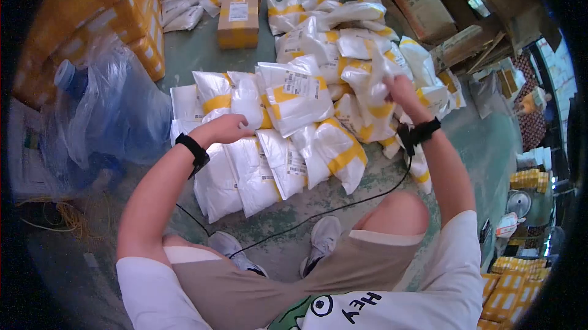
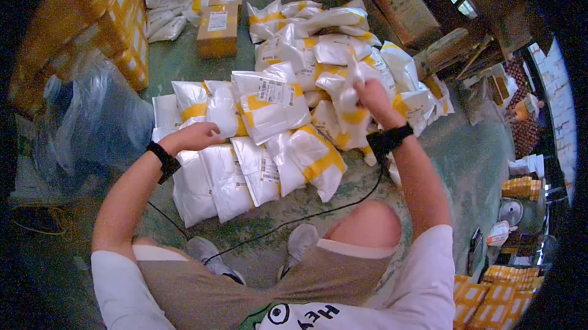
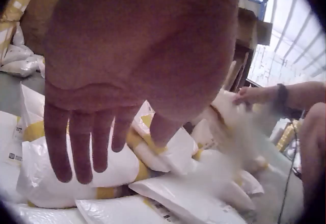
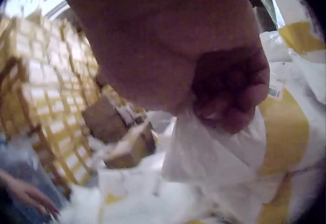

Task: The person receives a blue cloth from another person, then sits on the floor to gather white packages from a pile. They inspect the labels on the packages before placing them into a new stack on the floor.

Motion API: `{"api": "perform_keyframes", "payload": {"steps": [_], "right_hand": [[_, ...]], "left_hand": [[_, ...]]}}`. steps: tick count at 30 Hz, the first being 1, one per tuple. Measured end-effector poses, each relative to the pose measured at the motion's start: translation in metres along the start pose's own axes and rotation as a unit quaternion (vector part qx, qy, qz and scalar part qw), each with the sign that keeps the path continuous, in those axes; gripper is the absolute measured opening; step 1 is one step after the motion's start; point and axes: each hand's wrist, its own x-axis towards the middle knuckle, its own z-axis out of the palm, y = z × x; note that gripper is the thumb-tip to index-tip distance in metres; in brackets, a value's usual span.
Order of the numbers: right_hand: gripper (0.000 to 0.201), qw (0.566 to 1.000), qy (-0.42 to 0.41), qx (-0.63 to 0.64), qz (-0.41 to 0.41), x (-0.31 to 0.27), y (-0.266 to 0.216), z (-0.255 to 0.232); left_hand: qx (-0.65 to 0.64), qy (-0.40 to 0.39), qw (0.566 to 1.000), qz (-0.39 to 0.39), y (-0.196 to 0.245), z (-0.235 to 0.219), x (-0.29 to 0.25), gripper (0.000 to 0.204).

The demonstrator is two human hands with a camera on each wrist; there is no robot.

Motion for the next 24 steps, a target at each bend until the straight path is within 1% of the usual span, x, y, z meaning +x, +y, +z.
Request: {"api": "perform_keyframes", "payload": {"steps": [1, 2, 3, 4, 6, 7, 8, 9, 10, 11, 12, 13, 14, 16, 17, 18, 19, 21, 22, 23, 24], "right_hand": [[0.034, 1.0, 0.003, -0.002, -0.001, -0.012, -0.021, -0.012], [0.037, 0.996, -0.008, 0.084, -0.028, -0.024, -0.054, -0.015], [0.039, 0.984, -0.023, 0.171, -0.055, -0.033, -0.082, -0.009], [0.039, 0.983, -0.027, 0.174, -0.06, -0.043, -0.103, 0.005], [0.038, 0.935, -0.07, 0.336, -0.087, -0.064, -0.141, 0.043], [0.038, 0.921, -0.09, 0.368, -0.089, -0.063, -0.148, 0.067], [0.038, 0.906, -0.109, 0.401, -0.086, -0.064, -0.153, 0.091], [0.036, 0.901, -0.092, 0.414, -0.094, -0.081, -0.164, 0.109], [0.035, 0.917, -0.136, 0.358, -0.111, -0.081, -0.165, 0.125], [0.035, 0.911, -0.153, 0.362, -0.123, -0.087, -0.163, 0.144], [0.035, 0.905, -0.168, 0.366, -0.138, -0.097, -0.171, 0.158], [0.035, 0.903, -0.173, 0.369, -0.135, -0.101, -0.181, 0.162], [0.035, 0.894, -0.19, 0.375, -0.157, -0.104, -0.187, 0.165], [0.036, 0.868, -0.237, 0.394, -0.187, -0.099, -0.192, 0.177], [0.038, 0.872, -0.241, 0.374, -0.204, -0.091, -0.194, 0.182], [0.04, 0.876, -0.245, 0.354, -0.22, -0.09, -0.191, 0.188], [0.04, 0.876, -0.244, 0.356, -0.216, -0.094, -0.194, 0.185], [0.044, 0.834, -0.268, 0.431, -0.217, -0.102, -0.198, 0.179], [0.044, 0.833, -0.267, 0.433, -0.217, -0.097, -0.194, 0.177], [0.045, 0.872, -0.223, 0.373, -0.227, -0.09, -0.186, 0.17], [0.047, 0.904, -0.177, 0.312, -0.231, -0.083, -0.175, 0.165]], "left_hand": [[-0.097, -0.052, 0.994, -0.026, 0.022, -0.01, -0.006, 0.059], [-0.191, -0.101, 0.975, -0.052, 0.04, -0.018, -0.008, 0.067], [-0.211, -0.069, 0.975, 0.014, 0.043, -0.009, 0.003, 0.074], [-0.227, -0.036, 0.97, 0.075, 0.044, -0.001, 0.012, 0.082], [-0.275, 0.031, 0.954, 0.115, 0.068, 0.002, 0.007, 0.091], [-0.271, 0.04, 0.956, 0.103, 0.071, 0.007, 0.011, 0.091], [-0.27, 0.161, 0.943, 0.113, 0.07, 0.018, 0.019, 0.093], [-0.263, 0.275, 0.916, 0.124, 0.066, 0.026, 0.02, 0.095], [-0.261, 0.273, 0.919, 0.116, 0.061, 0.024, 0.012, 0.095], [-0.259, 0.293, 0.912, 0.123, 0.054, 0.024, 0.003, 0.094], [-0.257, 0.315, 0.904, 0.132, 0.052, 0.021, -0.007, 0.093], [-0.262, 0.337, 0.897, 0.116, 0.053, 0.026, -0.021, 0.083], [-0.263, 0.328, 0.901, 0.11, 0.046, 0.032, -0.025, 0.083], [-0.29, 0.309, 0.904, 0.053, 0.026, 0.04, -0.026, 0.066], [-0.295, 0.323, 0.895, 0.09, 0.018, 0.04, -0.026, 0.054], [-0.311, 0.305, 0.897, 0.078, 0.015, 0.037, -0.029, 0.053], [-0.305, 0.312, 0.897, 0.062, 0.017, 0.033, -0.034, 0.051], [-0.3, 0.318, 0.898, 0.045, 0.018, 0.027, -0.043, 0.049], [-0.368, 0.291, 0.883, 0.004, 0.014, 0.019, -0.043, 0.043], [-0.433, 0.261, 0.862, -0.038, 0.009, 0.011, -0.042, 0.037], [-0.453, 0.26, 0.852, -0.019, 0.001, 0.002, -0.043, 0.035]]}}
